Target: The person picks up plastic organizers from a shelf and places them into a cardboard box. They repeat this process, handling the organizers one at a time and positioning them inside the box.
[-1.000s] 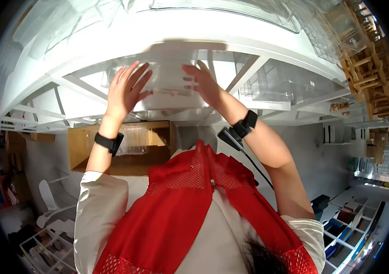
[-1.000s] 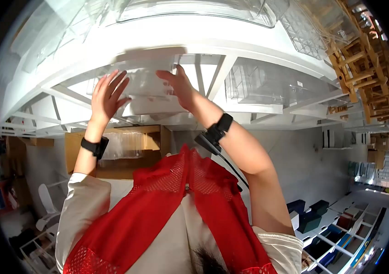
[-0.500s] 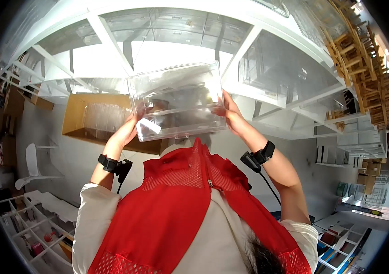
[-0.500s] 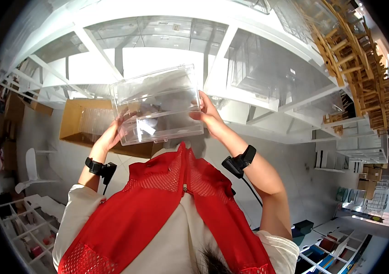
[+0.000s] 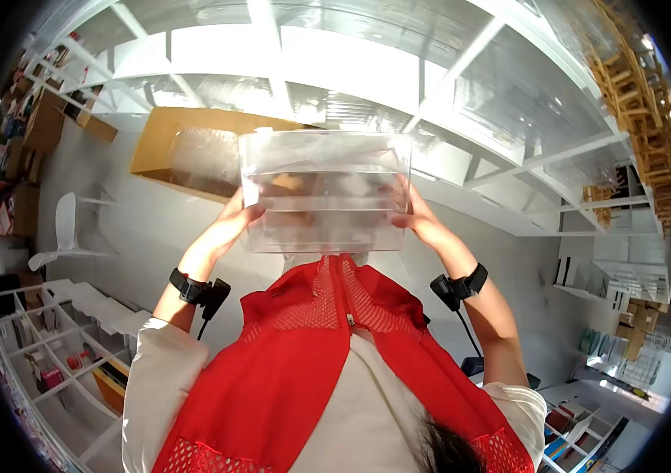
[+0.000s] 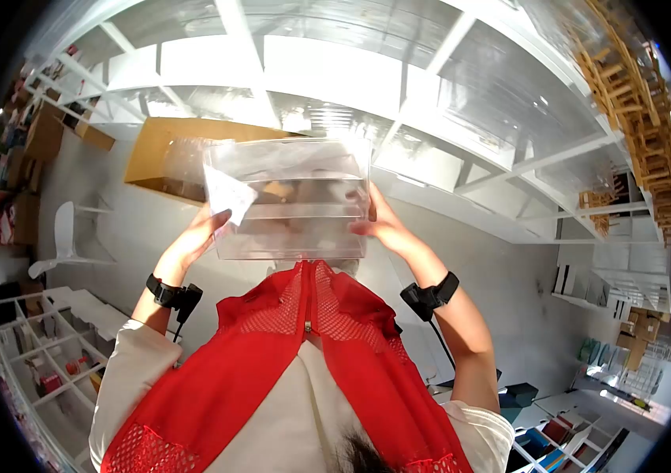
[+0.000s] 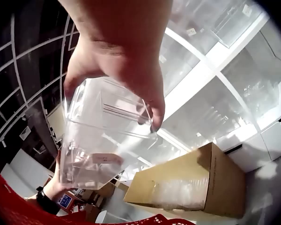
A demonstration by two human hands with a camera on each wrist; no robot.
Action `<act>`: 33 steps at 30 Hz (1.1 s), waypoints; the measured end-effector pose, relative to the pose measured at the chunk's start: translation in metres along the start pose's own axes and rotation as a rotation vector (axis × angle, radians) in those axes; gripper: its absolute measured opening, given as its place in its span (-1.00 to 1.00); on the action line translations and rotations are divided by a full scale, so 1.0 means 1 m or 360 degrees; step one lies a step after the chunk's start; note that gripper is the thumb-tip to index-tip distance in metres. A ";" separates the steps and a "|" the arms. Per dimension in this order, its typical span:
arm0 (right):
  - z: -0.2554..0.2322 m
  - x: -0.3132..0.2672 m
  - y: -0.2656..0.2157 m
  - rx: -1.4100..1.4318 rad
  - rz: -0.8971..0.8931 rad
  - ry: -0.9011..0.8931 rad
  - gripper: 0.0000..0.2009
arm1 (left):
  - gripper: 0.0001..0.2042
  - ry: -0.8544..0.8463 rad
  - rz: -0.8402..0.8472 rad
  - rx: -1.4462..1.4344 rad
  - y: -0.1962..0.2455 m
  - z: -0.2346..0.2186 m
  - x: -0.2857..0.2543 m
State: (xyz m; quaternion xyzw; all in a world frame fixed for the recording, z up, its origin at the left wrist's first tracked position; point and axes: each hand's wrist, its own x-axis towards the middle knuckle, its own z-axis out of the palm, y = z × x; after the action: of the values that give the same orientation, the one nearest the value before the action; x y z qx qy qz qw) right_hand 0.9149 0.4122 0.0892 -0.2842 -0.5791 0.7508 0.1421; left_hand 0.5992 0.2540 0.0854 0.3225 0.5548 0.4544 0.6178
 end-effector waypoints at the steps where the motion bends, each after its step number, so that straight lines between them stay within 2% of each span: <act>1: 0.004 0.005 0.014 0.0196 0.0174 -0.0001 -0.21 | -0.33 0.0010 -0.0214 -0.0145 -0.001 -0.008 -0.004; 2: 0.010 0.011 0.033 0.0390 0.0353 0.0002 -0.27 | -0.40 0.0060 -0.0524 -0.0168 -0.001 -0.016 -0.005; 3: 0.017 0.017 0.051 0.0581 0.0535 0.0010 -0.32 | -0.43 0.0011 -0.0618 -0.0363 -0.022 -0.036 -0.003; 4: 0.028 0.023 0.068 0.0494 0.0645 -0.0043 -0.40 | -0.45 -0.0041 -0.0712 -0.0561 -0.059 -0.061 0.005; 5: 0.045 0.028 0.073 0.0459 0.0738 0.0013 -0.45 | -0.48 -0.0096 -0.0801 -0.0761 -0.052 -0.068 0.000; 6: 0.065 0.033 0.078 0.0423 0.0828 0.0071 -0.49 | -0.48 -0.0034 -0.1187 -0.1041 -0.043 -0.071 0.002; 7: 0.085 0.042 0.083 0.0391 0.0918 0.0133 -0.52 | -0.48 0.0042 -0.1157 -0.0987 -0.046 -0.081 -0.003; 8: 0.101 0.053 0.086 0.0497 0.0903 -0.0051 -0.51 | -0.49 0.0115 -0.1134 -0.0931 -0.051 -0.093 -0.013; 9: 0.123 0.061 0.088 0.0452 0.0906 -0.0066 -0.49 | -0.49 0.0184 -0.1112 -0.0877 -0.057 -0.110 -0.022; 11: 0.158 0.087 0.101 0.0552 0.1181 -0.0007 -0.37 | -0.51 0.0153 -0.1002 -0.0910 -0.092 -0.158 -0.033; 13: 0.180 0.111 0.114 0.0478 0.1231 -0.0196 -0.35 | -0.51 0.0102 -0.0860 -0.0871 -0.102 -0.196 -0.056; 14: 0.190 0.123 0.119 0.0454 0.1245 -0.0294 -0.34 | -0.48 0.0037 -0.0886 -0.0772 -0.097 -0.214 -0.069; 15: 0.196 0.134 0.121 0.0464 0.1124 -0.0423 -0.29 | -0.48 0.0187 -0.0851 -0.0688 -0.097 -0.226 -0.077; 17: 0.220 0.162 0.094 0.0359 0.0905 -0.0240 -0.21 | -0.46 0.0479 -0.0740 -0.0500 -0.092 -0.252 -0.083; 18: 0.213 0.178 0.112 0.0131 0.0765 0.0087 -0.12 | -0.40 0.0513 -0.0668 -0.0338 -0.088 -0.271 -0.080; 19: 0.201 0.199 0.132 0.0008 0.0438 0.0260 -0.04 | -0.38 0.0520 -0.0541 -0.0191 -0.078 -0.285 -0.075; 21: 0.214 0.233 0.087 -0.0301 0.0165 0.0356 -0.01 | -0.32 0.0521 -0.0283 0.0089 -0.048 -0.309 -0.059; 23: 0.209 0.273 0.069 -0.0619 0.0020 -0.0031 0.01 | -0.25 0.0346 -0.0092 0.0151 -0.038 -0.338 -0.036; 26: 0.212 0.331 0.058 -0.0709 0.0108 -0.0512 -0.01 | -0.21 -0.0034 0.0136 0.0117 -0.023 -0.371 0.002; 27: 0.213 0.351 0.056 -0.0703 0.0110 -0.0707 0.00 | -0.20 -0.0096 0.0088 0.0110 -0.019 -0.380 0.019; 28: 0.219 0.366 0.051 -0.0442 0.0162 -0.0824 -0.01 | -0.20 -0.0162 0.0037 0.0106 -0.015 -0.390 0.036; 30: 0.221 0.391 0.055 -0.0084 0.0317 -0.0799 -0.05 | -0.25 -0.0301 -0.0107 0.0069 -0.014 -0.412 0.073; 31: 0.221 0.401 0.055 0.0109 0.0431 -0.0731 -0.08 | -0.29 -0.0312 -0.0321 0.0050 -0.015 -0.422 0.095; 32: 0.220 0.414 0.066 0.0223 0.0430 -0.0685 -0.17 | -0.33 -0.0325 -0.0535 0.0030 -0.019 -0.430 0.117; 33: 0.209 0.424 0.091 0.0146 0.0574 -0.0664 -0.24 | -0.36 -0.0336 -0.0753 0.0008 -0.027 -0.439 0.137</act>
State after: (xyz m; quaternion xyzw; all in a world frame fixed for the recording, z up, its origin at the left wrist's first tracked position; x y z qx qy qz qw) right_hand 0.4635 0.4517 -0.0733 -0.2153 -0.5011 0.8317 -0.1035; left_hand 0.1706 0.3239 -0.0700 0.2310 0.5484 0.2596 0.7606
